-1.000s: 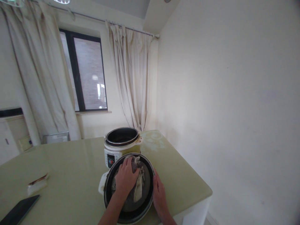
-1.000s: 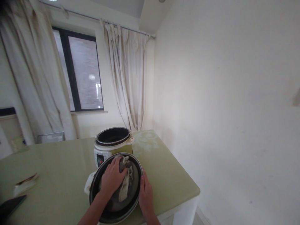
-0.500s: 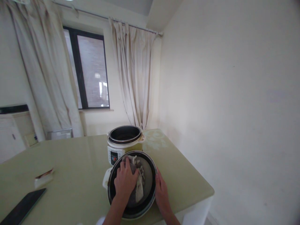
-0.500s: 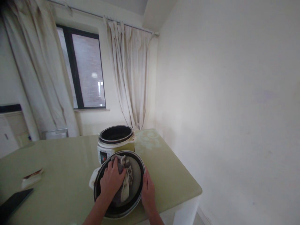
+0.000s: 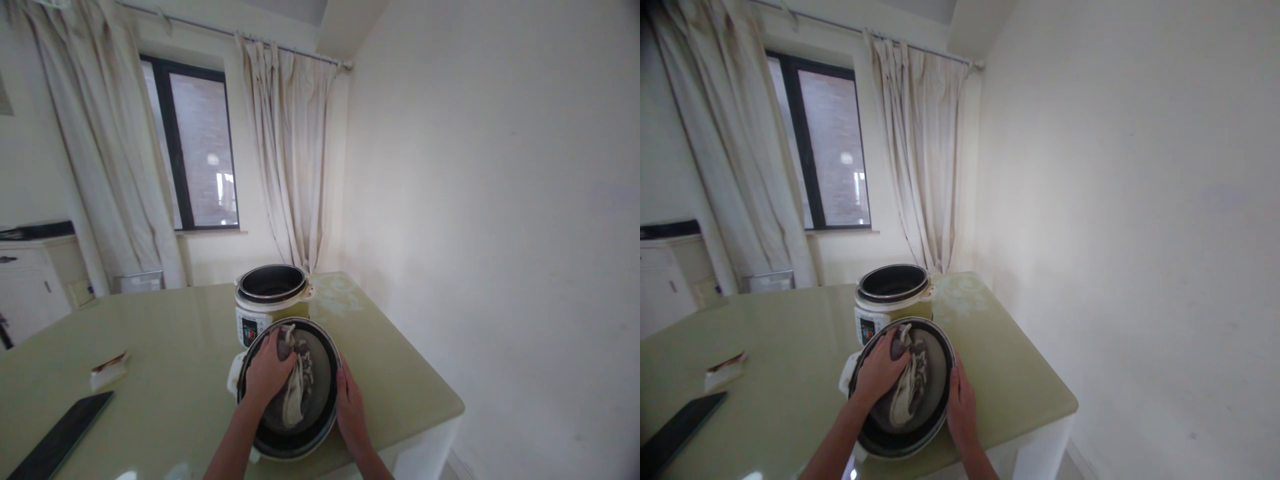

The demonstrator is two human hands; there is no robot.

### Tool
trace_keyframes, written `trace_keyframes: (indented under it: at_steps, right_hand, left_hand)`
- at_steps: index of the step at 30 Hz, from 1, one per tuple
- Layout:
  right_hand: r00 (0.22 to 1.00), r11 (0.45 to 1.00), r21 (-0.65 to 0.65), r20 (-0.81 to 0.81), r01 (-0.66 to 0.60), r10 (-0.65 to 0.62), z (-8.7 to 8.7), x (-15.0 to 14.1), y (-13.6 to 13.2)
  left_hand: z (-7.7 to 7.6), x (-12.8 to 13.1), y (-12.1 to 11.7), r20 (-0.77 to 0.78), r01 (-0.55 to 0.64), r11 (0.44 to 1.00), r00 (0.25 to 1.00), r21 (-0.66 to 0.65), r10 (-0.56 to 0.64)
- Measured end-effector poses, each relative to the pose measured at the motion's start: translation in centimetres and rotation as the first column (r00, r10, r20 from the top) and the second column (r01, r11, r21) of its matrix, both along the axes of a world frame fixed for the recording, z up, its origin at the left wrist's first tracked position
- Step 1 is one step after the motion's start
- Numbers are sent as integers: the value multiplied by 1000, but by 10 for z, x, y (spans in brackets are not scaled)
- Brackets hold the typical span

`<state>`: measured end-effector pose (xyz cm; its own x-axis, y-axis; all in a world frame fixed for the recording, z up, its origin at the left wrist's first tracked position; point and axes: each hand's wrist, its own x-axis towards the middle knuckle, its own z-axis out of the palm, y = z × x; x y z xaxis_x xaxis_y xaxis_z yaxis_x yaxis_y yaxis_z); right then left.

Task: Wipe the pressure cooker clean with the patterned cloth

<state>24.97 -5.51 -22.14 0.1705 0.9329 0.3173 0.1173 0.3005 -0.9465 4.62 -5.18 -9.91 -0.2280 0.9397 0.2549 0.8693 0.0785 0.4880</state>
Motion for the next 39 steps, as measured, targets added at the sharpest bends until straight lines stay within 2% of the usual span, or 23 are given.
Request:
trace_keyframes:
  at_steps: [4,9,16,19,23,27,29,31,33,34,36,39]
  right_hand:
    - [1000,1000,15,-2,4,-4,1,0,0]
    - [1000,1000,-4,0,4,-4,2,-1,1]
    - [1000,1000,-21,17,20,-20,-4,1,6]
    - [1000,999,-31,16,20,-19,-5,2,7]
    - [1000,1000,-21,12,3,-3,-3,2,6]
    - [1000,1000,-21,-5,22,-22,-2,1,4]
    - [1000,999,-23,-5,29,-29,-1,-1,2]
    - [1000,999,-24,3,22,-22,1,-2,1]
    - [1000,1000,-23,7,20,-20,2,-2,1]
    - [1000,1000,-21,8,21,-21,2,-2,1]
    - [1000,1000,-10,5,20,-20,1,-2,2]
    - [1000,1000,1,-14,25,-25,-4,2,5]
  left_hand:
    - [-2,7,-1,-3,34,999,999,-14,-35]
    - [0,34,0,-45,67,997,997,-41,-69]
    - [-2,57,-1,34,228,971,974,-79,-226]
    - [-14,60,-12,67,288,955,957,-73,-283]
    - [-33,57,-33,37,305,942,952,-139,-303]
    - [-37,35,-44,-126,328,927,927,-182,-353]
    - [-31,20,-41,-262,285,944,910,-164,-321]
    - [-24,9,-35,-362,182,979,909,-97,-205]
    - [-22,10,-30,-391,79,997,917,-9,-76]
    - [-23,16,-28,-385,61,998,921,21,-49]
    - [-29,36,-29,-365,146,989,922,22,-128]
    - [-39,67,-35,-305,364,931,882,-42,-359]
